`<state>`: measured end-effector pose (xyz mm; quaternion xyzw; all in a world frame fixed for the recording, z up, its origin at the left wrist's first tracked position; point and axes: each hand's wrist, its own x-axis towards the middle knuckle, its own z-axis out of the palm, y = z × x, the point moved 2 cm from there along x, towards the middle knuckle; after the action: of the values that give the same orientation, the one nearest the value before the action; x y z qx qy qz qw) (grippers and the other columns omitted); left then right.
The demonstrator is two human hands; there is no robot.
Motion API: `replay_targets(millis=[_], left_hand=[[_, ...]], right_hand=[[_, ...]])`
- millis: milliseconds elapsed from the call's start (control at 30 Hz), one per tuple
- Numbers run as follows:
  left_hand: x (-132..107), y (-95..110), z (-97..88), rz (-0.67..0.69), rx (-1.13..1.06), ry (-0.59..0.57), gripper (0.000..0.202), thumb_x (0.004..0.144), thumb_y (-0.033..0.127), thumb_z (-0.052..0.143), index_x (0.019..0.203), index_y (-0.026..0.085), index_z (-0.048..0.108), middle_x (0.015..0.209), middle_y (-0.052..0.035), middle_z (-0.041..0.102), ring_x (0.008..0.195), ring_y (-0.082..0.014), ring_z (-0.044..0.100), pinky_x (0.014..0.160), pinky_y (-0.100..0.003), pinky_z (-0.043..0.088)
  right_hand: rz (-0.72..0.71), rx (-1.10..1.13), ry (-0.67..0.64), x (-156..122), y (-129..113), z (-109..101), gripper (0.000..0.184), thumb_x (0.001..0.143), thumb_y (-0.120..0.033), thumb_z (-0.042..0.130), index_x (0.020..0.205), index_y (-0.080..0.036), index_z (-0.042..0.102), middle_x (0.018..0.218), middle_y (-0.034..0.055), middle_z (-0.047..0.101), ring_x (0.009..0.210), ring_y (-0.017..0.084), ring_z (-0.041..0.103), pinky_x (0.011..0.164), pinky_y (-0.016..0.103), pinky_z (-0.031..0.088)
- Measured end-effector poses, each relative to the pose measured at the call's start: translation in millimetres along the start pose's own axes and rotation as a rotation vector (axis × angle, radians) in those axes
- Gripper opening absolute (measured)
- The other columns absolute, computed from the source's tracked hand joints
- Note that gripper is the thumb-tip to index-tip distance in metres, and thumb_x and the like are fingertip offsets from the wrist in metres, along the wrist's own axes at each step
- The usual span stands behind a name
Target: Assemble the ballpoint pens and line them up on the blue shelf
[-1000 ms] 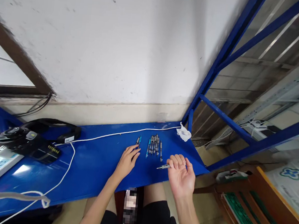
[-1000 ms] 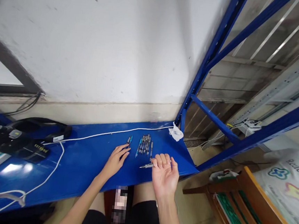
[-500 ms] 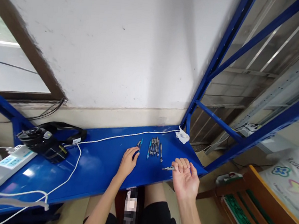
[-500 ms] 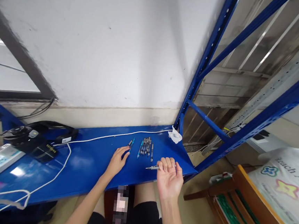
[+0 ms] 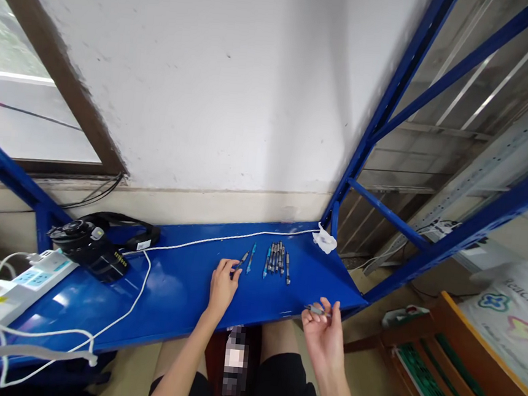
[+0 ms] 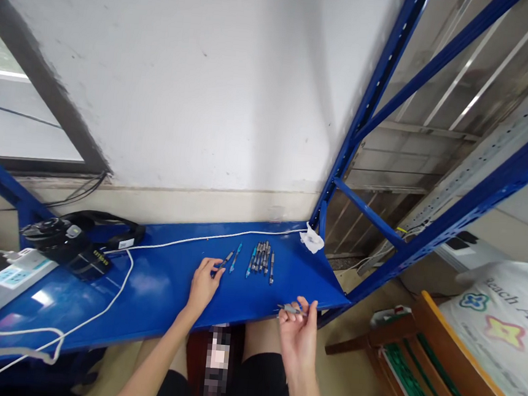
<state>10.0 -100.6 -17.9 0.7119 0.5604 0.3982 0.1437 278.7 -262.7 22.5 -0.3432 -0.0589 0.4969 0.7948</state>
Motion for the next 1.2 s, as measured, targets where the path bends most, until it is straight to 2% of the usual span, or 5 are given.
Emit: replay_targets(millis=[200,467,633,833,1200], left_hand=[[-8,6,0.7,-0.009,0.105,0.023,0.025,0.109,0.035,0.052,0.11,0.021,0.073,0.106,-0.0144,0.076,0.105,-0.0364,0.069,0.095,-0.049,0.051],[-24,-5,-8.0,-0.08,0.089,0.085,0.041,0.114,0.037,0.04,0.128,0.016,0.072,0.108,-0.0182,0.08,0.104,-0.035,0.076,0.096,-0.05,0.054],[-40,-18,-36.8,-0.158,-0.308,0.098,0.054,0.112,0.059,0.048,0.14,0.02,0.071,0.116,-0.0132,0.076,0.108,-0.0296,0.073,0.096,-0.043,0.056],[-45,-11,-53.6,-0.294,-0.69,0.116,0.047,0.111,0.064,0.051,0.122,0.022,0.068,0.087,-0.0021,0.066,0.075,-0.0184,0.06,0.074,-0.031,0.051],[-48,-3,-52.0,-0.225,-0.631,0.073,0.036,0.114,0.054,0.052,0.133,0.025,0.063,0.138,-0.0136,0.076,0.132,-0.0282,0.071,0.11,-0.044,0.054]], right_hand=[[-0.205,-0.631,-0.032,30,-4,-8,0.065,0.098,-0.075,0.071,0.134,-0.022,0.077,0.116,0.0103,0.08,0.107,0.027,0.074,0.09,0.039,0.058],[-0.609,-1.524,-0.379,96,16,-3,0.066,0.111,-0.066,0.047,0.157,-0.022,0.064,0.158,0.0181,0.065,0.152,0.038,0.056,0.124,0.059,0.04],[-0.714,-1.901,-0.484,112,44,-6,0.073,0.115,-0.063,0.035,0.166,-0.014,0.053,0.174,0.0199,0.047,0.166,0.034,0.039,0.132,0.055,0.031],[-0.672,-2.091,-0.458,123,62,7,0.088,0.113,-0.072,0.034,0.173,-0.008,0.042,0.179,0.0224,0.035,0.17,0.034,0.032,0.135,0.052,0.029],[-0.697,-2.053,-0.507,128,87,35,0.094,0.113,-0.073,0.031,0.173,-0.002,0.037,0.179,0.0233,0.034,0.17,0.033,0.031,0.136,0.051,0.027]])
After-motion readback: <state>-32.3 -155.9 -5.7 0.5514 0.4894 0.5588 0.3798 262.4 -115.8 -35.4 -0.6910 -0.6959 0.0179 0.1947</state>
